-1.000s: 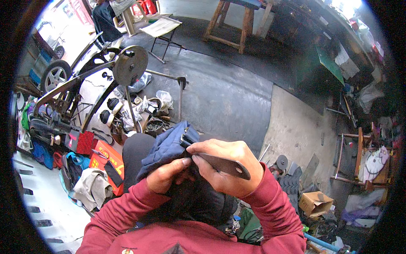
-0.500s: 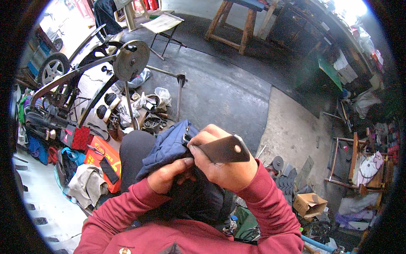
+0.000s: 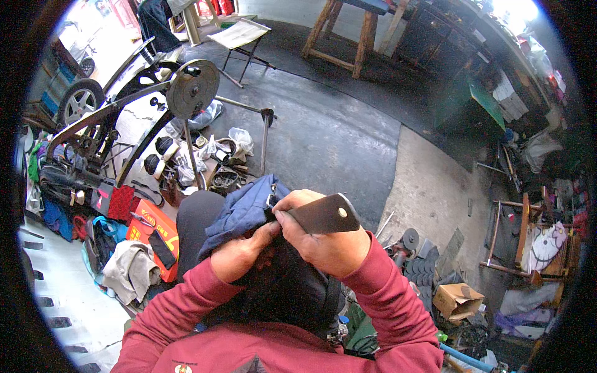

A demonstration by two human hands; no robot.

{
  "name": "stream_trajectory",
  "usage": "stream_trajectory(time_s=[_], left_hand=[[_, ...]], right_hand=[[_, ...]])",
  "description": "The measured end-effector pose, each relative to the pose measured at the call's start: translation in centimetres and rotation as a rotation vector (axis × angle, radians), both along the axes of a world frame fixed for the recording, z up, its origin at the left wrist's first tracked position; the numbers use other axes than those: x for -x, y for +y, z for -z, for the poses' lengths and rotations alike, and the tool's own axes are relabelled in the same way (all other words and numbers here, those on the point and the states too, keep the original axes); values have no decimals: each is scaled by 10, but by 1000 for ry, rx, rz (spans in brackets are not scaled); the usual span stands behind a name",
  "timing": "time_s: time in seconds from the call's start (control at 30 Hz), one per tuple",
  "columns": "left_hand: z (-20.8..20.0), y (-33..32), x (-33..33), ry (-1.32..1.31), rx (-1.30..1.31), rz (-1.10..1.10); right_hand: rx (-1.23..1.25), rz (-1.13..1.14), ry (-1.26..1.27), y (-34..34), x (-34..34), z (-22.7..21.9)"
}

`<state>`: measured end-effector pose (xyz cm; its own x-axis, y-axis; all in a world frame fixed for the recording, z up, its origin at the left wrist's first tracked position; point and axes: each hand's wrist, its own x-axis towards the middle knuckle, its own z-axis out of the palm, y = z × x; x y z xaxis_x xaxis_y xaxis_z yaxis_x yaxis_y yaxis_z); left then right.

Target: The person uses a flat metal tool to pry and adjust a zipper on a blue bag while seated on the floor. The person repeatedly inserts the tool into the zipper track and manipulates the fabric around the slider.

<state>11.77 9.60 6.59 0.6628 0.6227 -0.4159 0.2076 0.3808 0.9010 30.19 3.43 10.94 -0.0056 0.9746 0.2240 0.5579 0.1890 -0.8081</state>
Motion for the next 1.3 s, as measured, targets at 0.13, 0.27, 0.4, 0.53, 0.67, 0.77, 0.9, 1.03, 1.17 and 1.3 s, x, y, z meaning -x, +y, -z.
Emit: stream_trajectory(time_s=[0.13,0.27,0.4,0.53,0.67,0.77,0.9,1.03,1.17,1.3], left_hand=[[1,-2,3,-61,-1,-31],[7,0,9,-126,154,21],[14,-1,10,-175,178,-14],[13,2,11,-203,217,9],[8,4,10,-104,145,64],[6,0,8,-102,136,39],[8,-2,7,-71,110,53],[13,-5,5,-70,-186,52],[16,-7,6,-135,-118,6],[17,-8,10,-168,165,-60]], right_hand=[[58,55,137,-3,-1,4],[-21,125,176,-5,4,9],[-87,142,78,-4,3,9],[30,102,156,-2,-1,3],[8,-11,31,1,-9,-5],[-18,-61,-55,3,-12,-6],[-170,-154,-256,8,-11,0],[-131,-23,-200,5,-1,4],[-56,93,3,4,5,4],[302,125,383,5,-2,0]])
